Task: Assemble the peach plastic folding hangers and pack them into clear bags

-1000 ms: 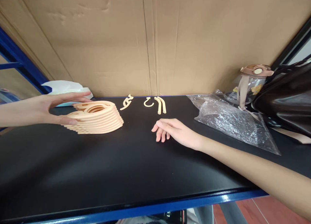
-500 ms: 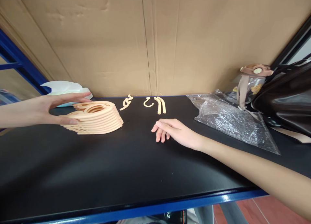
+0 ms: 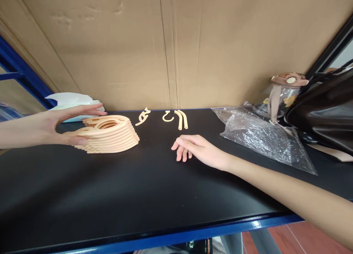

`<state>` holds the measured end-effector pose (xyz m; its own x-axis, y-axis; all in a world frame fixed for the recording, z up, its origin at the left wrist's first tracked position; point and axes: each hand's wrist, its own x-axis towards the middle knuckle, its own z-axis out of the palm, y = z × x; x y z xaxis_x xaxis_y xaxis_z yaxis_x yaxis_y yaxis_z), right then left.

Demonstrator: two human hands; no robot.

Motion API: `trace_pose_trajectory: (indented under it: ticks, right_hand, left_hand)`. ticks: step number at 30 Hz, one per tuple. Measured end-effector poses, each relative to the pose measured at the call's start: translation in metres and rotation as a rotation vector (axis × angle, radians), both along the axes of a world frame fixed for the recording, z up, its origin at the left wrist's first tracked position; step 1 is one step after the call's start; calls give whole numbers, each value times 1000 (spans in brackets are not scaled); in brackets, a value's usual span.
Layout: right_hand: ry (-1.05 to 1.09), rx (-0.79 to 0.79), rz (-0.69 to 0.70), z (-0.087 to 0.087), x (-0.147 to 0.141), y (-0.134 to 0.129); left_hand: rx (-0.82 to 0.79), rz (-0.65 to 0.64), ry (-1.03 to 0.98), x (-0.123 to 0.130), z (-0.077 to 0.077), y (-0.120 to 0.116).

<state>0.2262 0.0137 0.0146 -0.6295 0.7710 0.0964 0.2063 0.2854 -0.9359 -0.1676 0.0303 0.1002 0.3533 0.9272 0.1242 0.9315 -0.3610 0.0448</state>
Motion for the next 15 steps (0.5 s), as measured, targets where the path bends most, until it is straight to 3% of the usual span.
trace_pose_trajectory:
  ticks: [3,6,8,10,15]
  right_hand:
    - [-70,100,-9,2,1,-2]
    - [-253,404,-48,4,3,-2]
    - [-359,629,-92,5,5,1]
    - [-435,770,-132,4,8,6]
    - [-632,791,-149,1,15,21]
  left_hand:
    - [112,-28,-24,16,2,-6]
    - [340,-36,-57,46,3,-17]
    - [521,-149,2,69,-1,-24]
    - [582,-288,45,93,-7,-30]
    - [565,-429,291,149,-27,-37]
